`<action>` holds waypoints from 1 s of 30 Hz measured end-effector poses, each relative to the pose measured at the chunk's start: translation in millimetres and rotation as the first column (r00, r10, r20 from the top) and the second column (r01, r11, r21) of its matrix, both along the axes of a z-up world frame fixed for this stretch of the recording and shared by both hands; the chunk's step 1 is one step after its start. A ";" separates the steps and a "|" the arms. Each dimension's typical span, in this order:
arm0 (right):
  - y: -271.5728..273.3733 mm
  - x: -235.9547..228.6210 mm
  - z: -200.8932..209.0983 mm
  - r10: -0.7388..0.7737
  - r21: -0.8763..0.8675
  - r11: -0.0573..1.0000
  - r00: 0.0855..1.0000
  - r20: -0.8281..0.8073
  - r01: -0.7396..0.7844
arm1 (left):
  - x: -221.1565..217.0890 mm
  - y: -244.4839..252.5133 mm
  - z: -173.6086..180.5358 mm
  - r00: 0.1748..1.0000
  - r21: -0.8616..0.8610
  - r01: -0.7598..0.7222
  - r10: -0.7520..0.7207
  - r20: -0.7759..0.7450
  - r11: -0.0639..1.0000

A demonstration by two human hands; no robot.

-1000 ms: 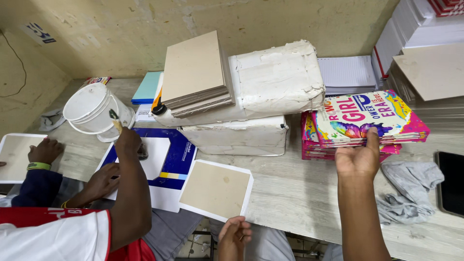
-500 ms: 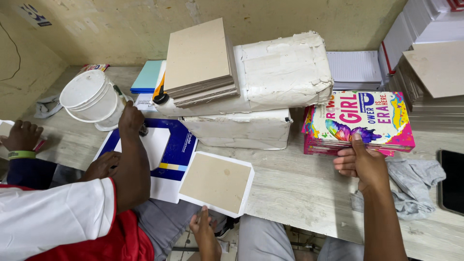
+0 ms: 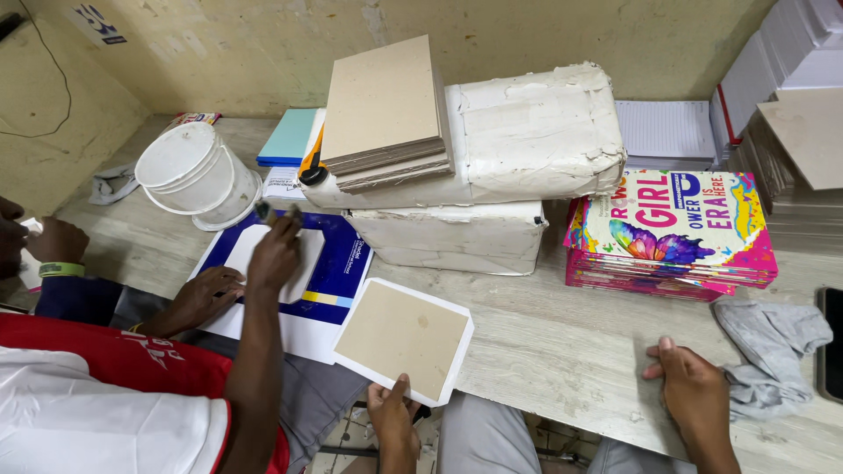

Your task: The person applies pink tape to the edges of a book cover using a cloth to smooth it down. They handle the book and a stack of similar books, placing the finished item on a pile.

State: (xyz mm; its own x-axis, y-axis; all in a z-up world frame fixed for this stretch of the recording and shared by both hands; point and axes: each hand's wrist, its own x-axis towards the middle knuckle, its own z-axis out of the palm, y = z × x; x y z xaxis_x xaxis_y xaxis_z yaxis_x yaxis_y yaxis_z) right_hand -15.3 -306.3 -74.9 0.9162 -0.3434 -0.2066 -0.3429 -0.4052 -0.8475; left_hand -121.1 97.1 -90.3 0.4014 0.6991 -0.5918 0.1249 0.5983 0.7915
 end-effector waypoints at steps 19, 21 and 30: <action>10.8 -14.1 116.5 0.750 -0.587 0.652 0.521 0.407 -0.480 | 75.6 -58.3 151.6 -0.154 0.499 0.723 -0.816 -0.557 -0.477; 16.3 9.0 88.9 0.890 -0.761 0.289 0.456 -0.010 -0.581 | 111.6 -86.4 128.4 -0.326 0.428 0.542 -0.651 -0.685 -0.723; -14.9 55.4 28.8 0.572 -0.441 0.407 0.600 -0.560 -0.800 | 187.9 -129.2 65.2 -0.286 0.253 0.535 -0.455 -0.843 -0.806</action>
